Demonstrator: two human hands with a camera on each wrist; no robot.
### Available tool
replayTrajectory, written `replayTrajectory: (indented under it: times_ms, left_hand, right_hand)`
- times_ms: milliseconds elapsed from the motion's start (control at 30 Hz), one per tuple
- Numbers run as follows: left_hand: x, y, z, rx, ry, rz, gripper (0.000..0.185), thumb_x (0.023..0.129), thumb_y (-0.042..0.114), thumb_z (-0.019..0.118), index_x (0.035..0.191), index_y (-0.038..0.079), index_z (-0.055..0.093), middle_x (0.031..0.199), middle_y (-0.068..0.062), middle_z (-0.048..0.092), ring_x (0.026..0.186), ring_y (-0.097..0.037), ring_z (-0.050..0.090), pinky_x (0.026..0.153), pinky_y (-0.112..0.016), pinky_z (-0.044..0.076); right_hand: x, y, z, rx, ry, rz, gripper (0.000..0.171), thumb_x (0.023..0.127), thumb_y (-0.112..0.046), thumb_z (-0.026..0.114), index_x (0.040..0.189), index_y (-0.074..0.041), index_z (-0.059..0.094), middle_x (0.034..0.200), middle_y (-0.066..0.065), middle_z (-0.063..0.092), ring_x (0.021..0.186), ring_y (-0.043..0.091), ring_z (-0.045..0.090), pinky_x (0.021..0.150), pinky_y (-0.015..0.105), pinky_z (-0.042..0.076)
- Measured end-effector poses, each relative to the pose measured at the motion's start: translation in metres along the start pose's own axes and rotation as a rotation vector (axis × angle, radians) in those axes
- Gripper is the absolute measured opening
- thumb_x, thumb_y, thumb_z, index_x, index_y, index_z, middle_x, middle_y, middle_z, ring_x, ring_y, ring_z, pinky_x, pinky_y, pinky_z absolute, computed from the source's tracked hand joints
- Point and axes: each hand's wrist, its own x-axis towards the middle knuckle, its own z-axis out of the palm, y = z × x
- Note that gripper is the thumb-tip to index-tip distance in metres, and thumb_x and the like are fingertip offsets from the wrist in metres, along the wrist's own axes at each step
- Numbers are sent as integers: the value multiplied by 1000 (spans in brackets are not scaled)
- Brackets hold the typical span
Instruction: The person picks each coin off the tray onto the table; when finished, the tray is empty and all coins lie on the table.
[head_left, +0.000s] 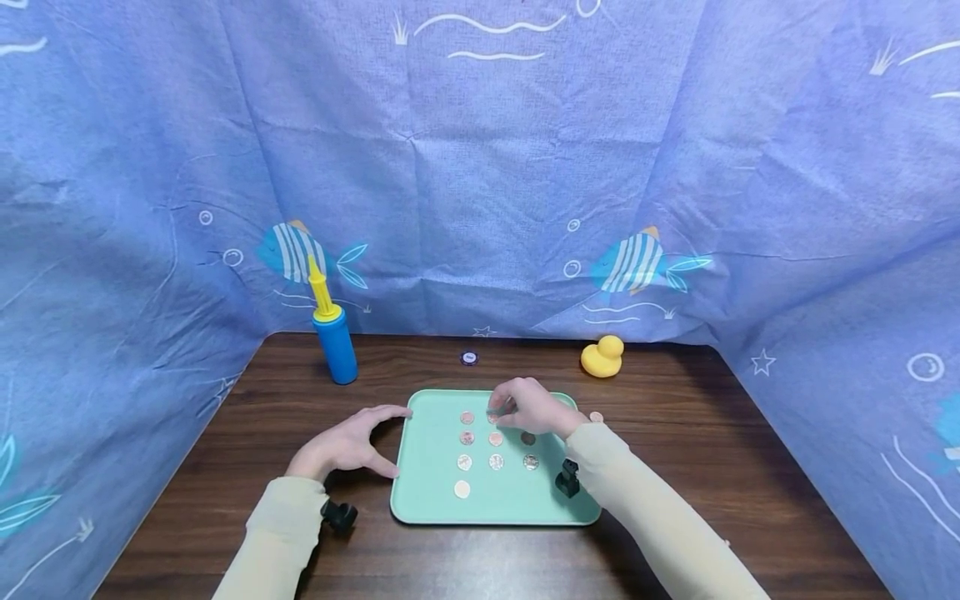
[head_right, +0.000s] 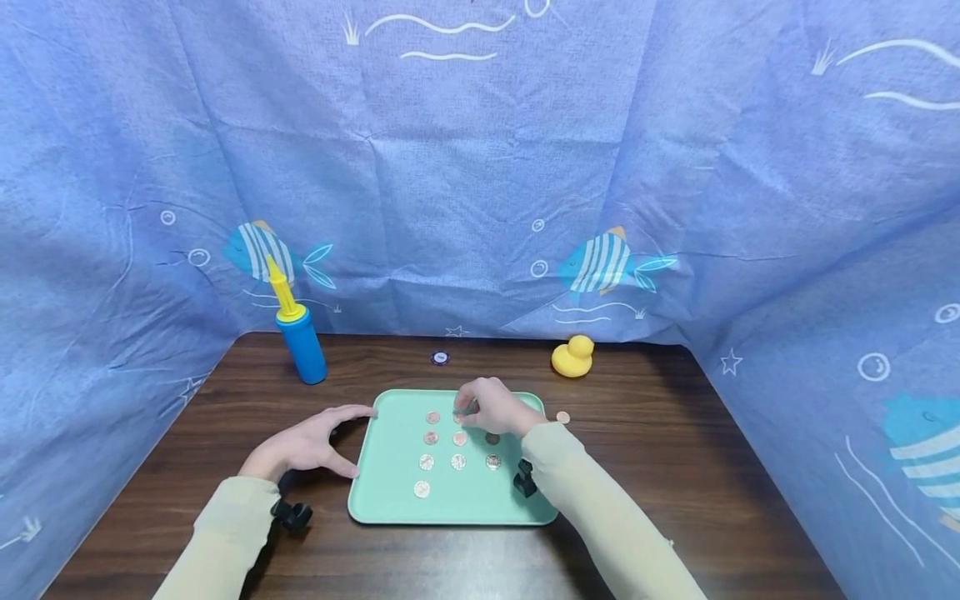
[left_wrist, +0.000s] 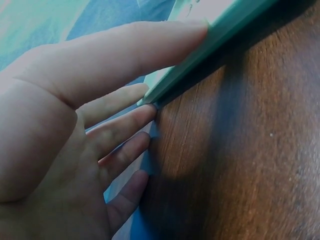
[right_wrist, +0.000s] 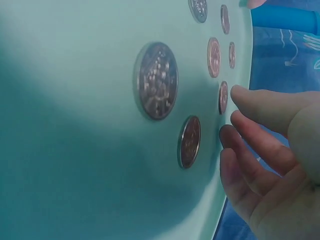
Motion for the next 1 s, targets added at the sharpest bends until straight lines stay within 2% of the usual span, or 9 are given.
replayTrajectory:
  times_ms: [200, 600, 1000]
  left_hand:
    - [1, -1, 1, -3, -2, -3, 97, 72, 33, 98, 156, 23, 51, 165, -13, 38, 151, -41, 30, 117, -70, 32]
    - [1, 0, 2, -7, -3, 17, 96, 72, 32, 98, 155, 21, 52, 165, -15, 39, 150, -43, 30, 116, -71, 30]
    - [1, 0, 1, -10, -5, 10, 97, 72, 32, 98, 156, 20, 51, 165, -14, 39, 151, -42, 30, 116, -71, 31]
  right_hand:
    - [2, -3, 3, 3, 1, -3, 17, 93, -6, 81, 110, -8, 79, 106, 3, 77, 92, 18, 72, 86, 35, 59]
    - [6, -5, 7, -32, 18, -35, 12, 92, -3, 81, 103, -6, 79, 98, 4, 77, 89, 19, 72, 81, 30, 58]
    - [9, -8, 10, -107, 37, -42, 10, 91, -2, 80, 100, -7, 79, 94, 4, 77, 89, 18, 71, 83, 34, 59]
